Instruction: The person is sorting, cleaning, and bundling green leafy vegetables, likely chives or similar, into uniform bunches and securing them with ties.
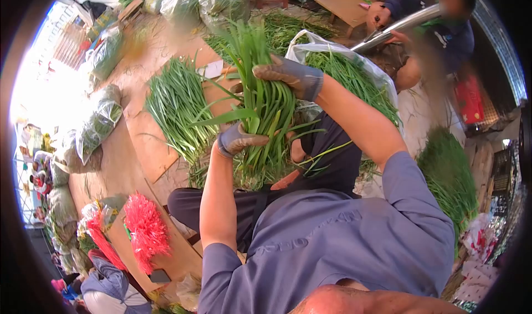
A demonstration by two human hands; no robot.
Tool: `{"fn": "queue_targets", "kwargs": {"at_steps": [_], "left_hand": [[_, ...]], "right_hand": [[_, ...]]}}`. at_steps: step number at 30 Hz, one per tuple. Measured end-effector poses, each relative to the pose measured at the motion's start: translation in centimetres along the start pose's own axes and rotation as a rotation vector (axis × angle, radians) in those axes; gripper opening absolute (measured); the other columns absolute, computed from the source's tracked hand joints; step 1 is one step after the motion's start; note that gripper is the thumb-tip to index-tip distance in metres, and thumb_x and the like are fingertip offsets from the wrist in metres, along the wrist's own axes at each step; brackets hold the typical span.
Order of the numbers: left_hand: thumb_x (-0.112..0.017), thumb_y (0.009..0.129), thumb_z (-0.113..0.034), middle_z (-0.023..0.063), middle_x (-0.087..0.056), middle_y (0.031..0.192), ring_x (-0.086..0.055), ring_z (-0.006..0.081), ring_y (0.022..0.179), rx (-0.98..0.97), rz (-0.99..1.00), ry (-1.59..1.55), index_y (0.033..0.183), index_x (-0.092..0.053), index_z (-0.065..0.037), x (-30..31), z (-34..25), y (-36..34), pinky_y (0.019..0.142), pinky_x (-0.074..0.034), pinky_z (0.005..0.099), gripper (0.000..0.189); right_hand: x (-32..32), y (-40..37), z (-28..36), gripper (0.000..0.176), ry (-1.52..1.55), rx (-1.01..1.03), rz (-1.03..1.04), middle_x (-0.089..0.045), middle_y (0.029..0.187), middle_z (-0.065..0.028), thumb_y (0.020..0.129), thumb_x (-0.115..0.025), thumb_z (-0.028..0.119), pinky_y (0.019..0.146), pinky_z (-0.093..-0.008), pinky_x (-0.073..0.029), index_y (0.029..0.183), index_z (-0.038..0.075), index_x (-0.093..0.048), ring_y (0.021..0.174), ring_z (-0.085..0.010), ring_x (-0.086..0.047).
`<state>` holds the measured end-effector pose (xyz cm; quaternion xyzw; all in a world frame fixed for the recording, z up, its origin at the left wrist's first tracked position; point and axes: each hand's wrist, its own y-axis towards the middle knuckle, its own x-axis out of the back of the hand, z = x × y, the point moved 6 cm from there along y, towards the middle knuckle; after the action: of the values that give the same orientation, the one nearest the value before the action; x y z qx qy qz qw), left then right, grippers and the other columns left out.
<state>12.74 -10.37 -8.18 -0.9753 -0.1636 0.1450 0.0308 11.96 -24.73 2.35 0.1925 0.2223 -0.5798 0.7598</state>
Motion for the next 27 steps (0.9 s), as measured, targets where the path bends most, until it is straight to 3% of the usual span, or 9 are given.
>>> {"fn": "queue_targets", "kwargs": {"at_steps": [5, 9, 13, 16, 19, 20, 23, 26, 27], "left_hand": [[-0.086, 0.068, -0.017, 0.0081, -0.07, 0.113, -0.066, 0.0192, 0.098, -0.017, -0.146, 0.139, 0.123, -0.064, -0.003, 0.8, 0.3, -0.6, 0.089, -0.054, 0.0351, 0.061], [-0.077, 0.083, -0.014, 0.0088, -0.061, 0.131, -0.057, 0.0181, 0.118, 0.043, -0.084, 0.143, 0.141, -0.05, -0.004, 0.3, -0.7, -2.0, 0.102, -0.045, 0.034, 0.065], [-0.065, 0.093, -0.016, 0.0162, -0.047, 0.146, -0.047, 0.0237, 0.133, -0.22, -0.469, 0.368, 0.15, -0.036, -0.003, 4.8, 2.2, -6.6, 0.113, -0.036, 0.0368, 0.066], [-0.056, 0.098, -0.011, 0.0161, -0.057, 0.135, -0.055, 0.023, 0.124, -0.24, -0.879, 0.033, 0.147, -0.04, 0.001, 5.5, 3.2, -12.7, 0.108, -0.042, 0.036, 0.052], [-0.053, 0.1, -0.008, 0.0147, -0.061, 0.129, -0.058, 0.0214, 0.12, -0.244, -1.034, 0.026, 0.143, -0.044, 0.002, 6.1, 5.7, -15.9, 0.105, -0.044, 0.0352, 0.045], [-0.056, 0.099, -0.007, 0.0074, -0.064, 0.122, -0.06, 0.0126, 0.11, -0.243, -1.038, 0.027, 0.14, -0.05, -0.001, 6.0, 5.8, -16.7, 0.098, -0.047, 0.0272, 0.042], [-0.056, 0.099, -0.008, 0.0059, -0.065, 0.119, -0.06, 0.0096, 0.105, -0.17, -1.063, -0.025, 0.14, -0.052, -0.003, 4.7, 5.9, -18.5, 0.091, -0.048, 0.0238, 0.041], [-0.056, 0.1, -0.008, 0.0035, -0.067, 0.115, -0.059, 0.0059, 0.098, -0.154, -1.005, -0.007, 0.139, -0.053, -0.004, 4.8, 7.6, -18.1, 0.084, -0.048, 0.0206, 0.04], [-0.056, 0.1, -0.008, 0.0032, -0.067, 0.114, -0.058, 0.0057, 0.098, -0.148, -0.999, 0.025, 0.139, -0.053, -0.004, 5.0, 7.8, -18.0, 0.083, -0.047, 0.0203, 0.04]], "right_hand": [[0.1, -0.3, -0.4, 0.028, -0.153, -0.012, -0.052, -0.069, 0.096, -0.012, 0.092, -0.068, 0.01, 0.08, -0.0354, -0.06, 0.116, -0.001, -0.06, 0.091, -0.0228, -0.07], [-0.2, -0.2, -1.5, 0.024, -0.017, 0.016, -0.17, -0.065, 0.089, -0.0078, 0.093, -0.069, 0.012, 0.069, -0.032, -0.058, 0.112, -0.001, -0.061, 0.079, -0.0183, -0.067], [1.5, -1.0, -5.5, 0.023, -0.14, 0.226, -0.361, -0.065, 0.089, -0.007, 0.095, -0.066, 0.014, 0.065, -0.0301, -0.054, 0.114, 0.0, -0.062, 0.075, -0.0152, -0.064], [6.1, -1.3, -15.6, 0.022, -0.42, 0.368, -0.514, -0.065, 0.094, -0.0076, 0.098, -0.062, 0.014, 0.067, -0.0289, -0.053, 0.116, 0.001, -0.062, 0.076, -0.0142, -0.062], [15.7, -1.3, -31.4, 0.026, -0.688, -0.205, -0.694, -0.064, 0.1, -0.0085, 0.098, -0.06, 0.014, 0.071, -0.0286, -0.051, 0.121, 0.003, -0.06, 0.085, -0.0122, -0.061], [16.5, -0.8, -32.5, 0.024, -0.752, -0.378, -0.723, -0.064, 0.098, -0.0071, 0.1, -0.058, 0.014, 0.072, -0.0279, -0.052, 0.122, 0.004, -0.06, 0.086, -0.0113, -0.061], [13.6, 0.4, -30.5, 0.039, -0.333, 0.37, -0.554, -0.065, 0.11, -0.0093, 0.096, -0.063, 0.016, 0.087, -0.0279, -0.049, 0.132, 0.002, -0.056, 0.095, -0.0123, -0.062], [19.1, 1.5, -34.6, 0.038, -1.173, -0.092, -0.512, -0.066, 0.121, -0.0104, 0.097, -0.06, 0.012, 0.091, -0.0315, -0.049, 0.133, 0.003, -0.055, 0.102, -0.0184, -0.063], [18.3, 2.0, -33.9, 0.036, -0.757, 0.039, -0.433, -0.066, 0.12, -0.0105, 0.097, -0.058, 0.008, 0.092, -0.0322, -0.049, 0.133, 0.003, -0.055, 0.103, -0.0191, -0.063]]}}
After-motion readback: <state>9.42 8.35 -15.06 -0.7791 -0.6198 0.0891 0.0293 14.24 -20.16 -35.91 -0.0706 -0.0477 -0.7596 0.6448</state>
